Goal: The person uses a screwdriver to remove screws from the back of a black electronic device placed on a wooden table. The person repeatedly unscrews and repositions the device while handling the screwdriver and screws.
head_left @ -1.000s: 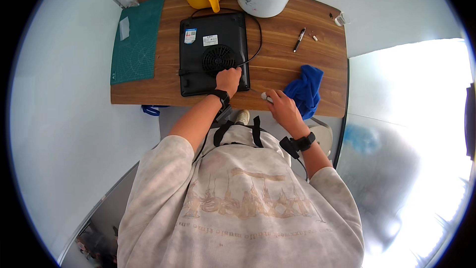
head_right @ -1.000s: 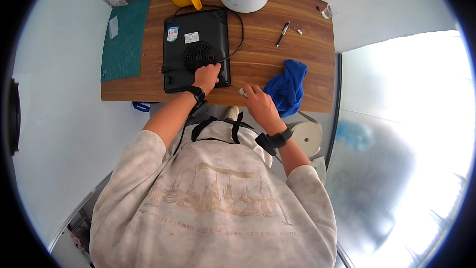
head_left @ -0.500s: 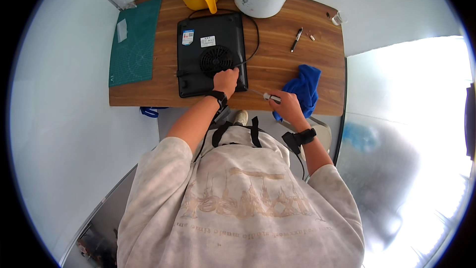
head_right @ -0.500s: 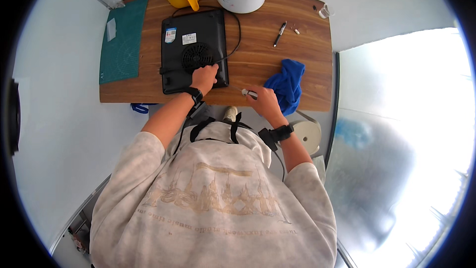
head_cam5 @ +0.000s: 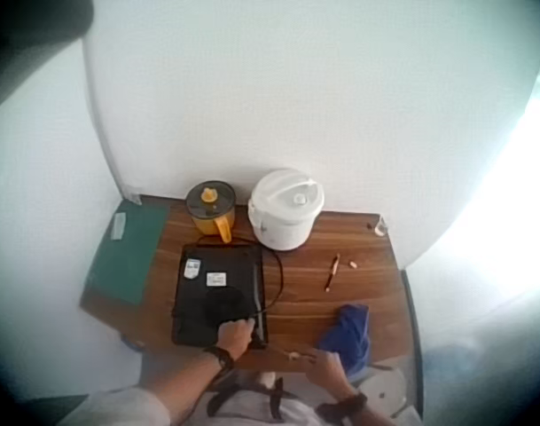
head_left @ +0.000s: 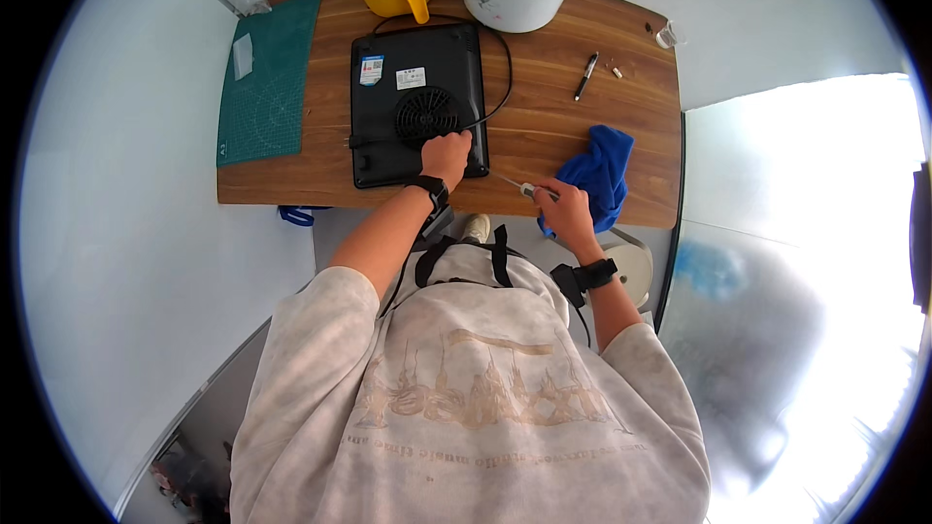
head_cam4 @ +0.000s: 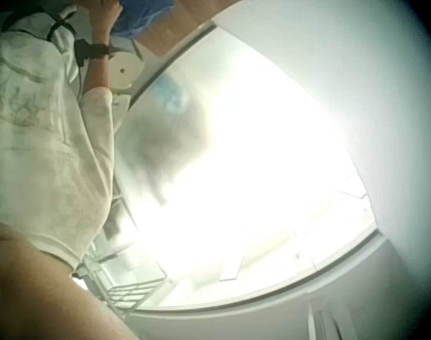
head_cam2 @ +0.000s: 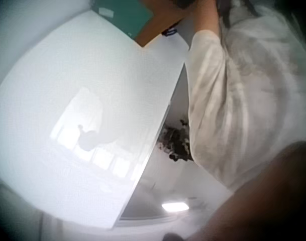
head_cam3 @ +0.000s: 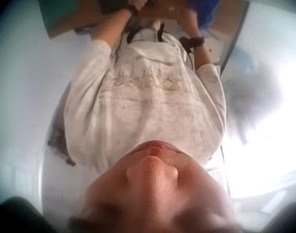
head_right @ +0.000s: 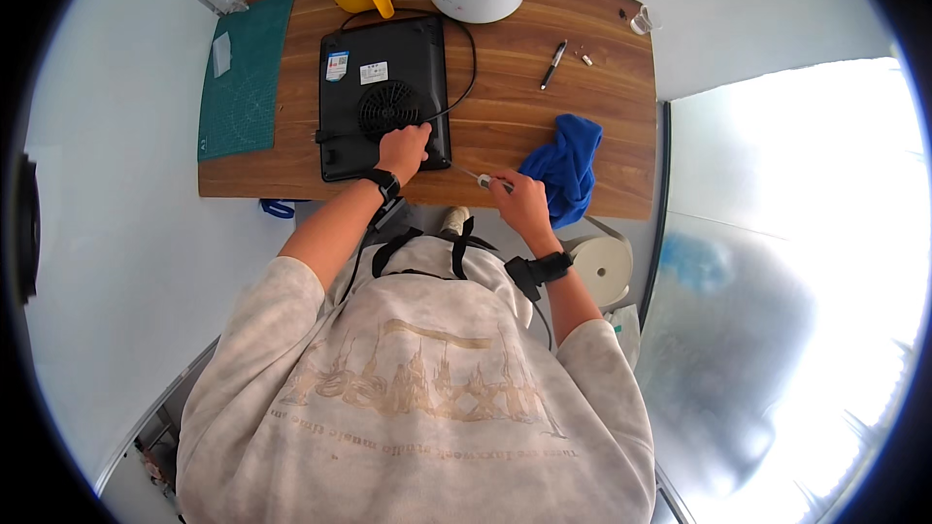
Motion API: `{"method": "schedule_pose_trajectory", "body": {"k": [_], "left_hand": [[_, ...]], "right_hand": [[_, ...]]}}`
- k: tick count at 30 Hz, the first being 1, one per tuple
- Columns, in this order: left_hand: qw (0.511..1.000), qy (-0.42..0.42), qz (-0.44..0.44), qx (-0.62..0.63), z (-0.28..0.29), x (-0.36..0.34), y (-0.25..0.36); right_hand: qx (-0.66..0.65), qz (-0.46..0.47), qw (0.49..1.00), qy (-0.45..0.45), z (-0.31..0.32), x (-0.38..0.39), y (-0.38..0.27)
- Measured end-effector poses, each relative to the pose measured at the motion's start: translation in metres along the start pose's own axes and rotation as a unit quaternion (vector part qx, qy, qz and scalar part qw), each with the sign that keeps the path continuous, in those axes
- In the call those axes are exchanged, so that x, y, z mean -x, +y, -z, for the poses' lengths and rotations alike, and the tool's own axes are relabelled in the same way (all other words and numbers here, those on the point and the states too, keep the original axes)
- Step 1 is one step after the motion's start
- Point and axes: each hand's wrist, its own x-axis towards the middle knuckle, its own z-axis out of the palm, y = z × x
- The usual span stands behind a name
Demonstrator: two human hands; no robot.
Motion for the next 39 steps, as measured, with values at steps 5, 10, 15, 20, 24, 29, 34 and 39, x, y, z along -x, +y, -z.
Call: {"method": "schedule_pose_trajectory", "body": {"k": [5, 10, 15, 20, 24, 29, 34, 39], "left_hand": [[1.000, 0.018, -0.007, -0.009, 0.001, 0.001, 0.001], [1.000, 0.021, -0.006, -0.007, 0.000, 0.002, 0.001], [1.000, 0.010, 0.002, -0.009, 0.002, 0.001, 0.003], [1.000, 0.004, 0.004, -0.008, 0.001, 0.000, 0.002], [1.000, -0.003, 0.002, -0.010, 0.003, 0.000, 0.003], [1.000, 0.001, 0.005, -0.002, 0.000, 0.000, 0.002], [1.000, -0.003, 0.012, -0.002, 0.002, 0.000, 0.002], [1.000, 0.004, 0.008, -0.004, 0.002, 0.001, 0.003]], "right_hand": [[-0.037, -0.057, 0.997, -0.019, -0.001, 0.000, 0.002], [-0.035, -0.048, 0.998, -0.015, -0.004, 0.000, 0.004], [-0.024, -0.035, 0.999, -0.012, -0.004, 0.003, 0.003], [-0.018, -0.026, 0.999, -0.004, -0.009, 0.003, 0.005], [0.011, 0.010, 1.000, 0.012, -0.013, 0.003, 0.008], [0.069, 0.096, 0.992, 0.041, -0.017, 0.006, 0.008], [0.120, 0.111, 0.987, -0.007, -0.016, 0.010, 0.000], [0.184, 0.092, 0.978, -0.027, -0.021, 0.008, -0.017]]}}
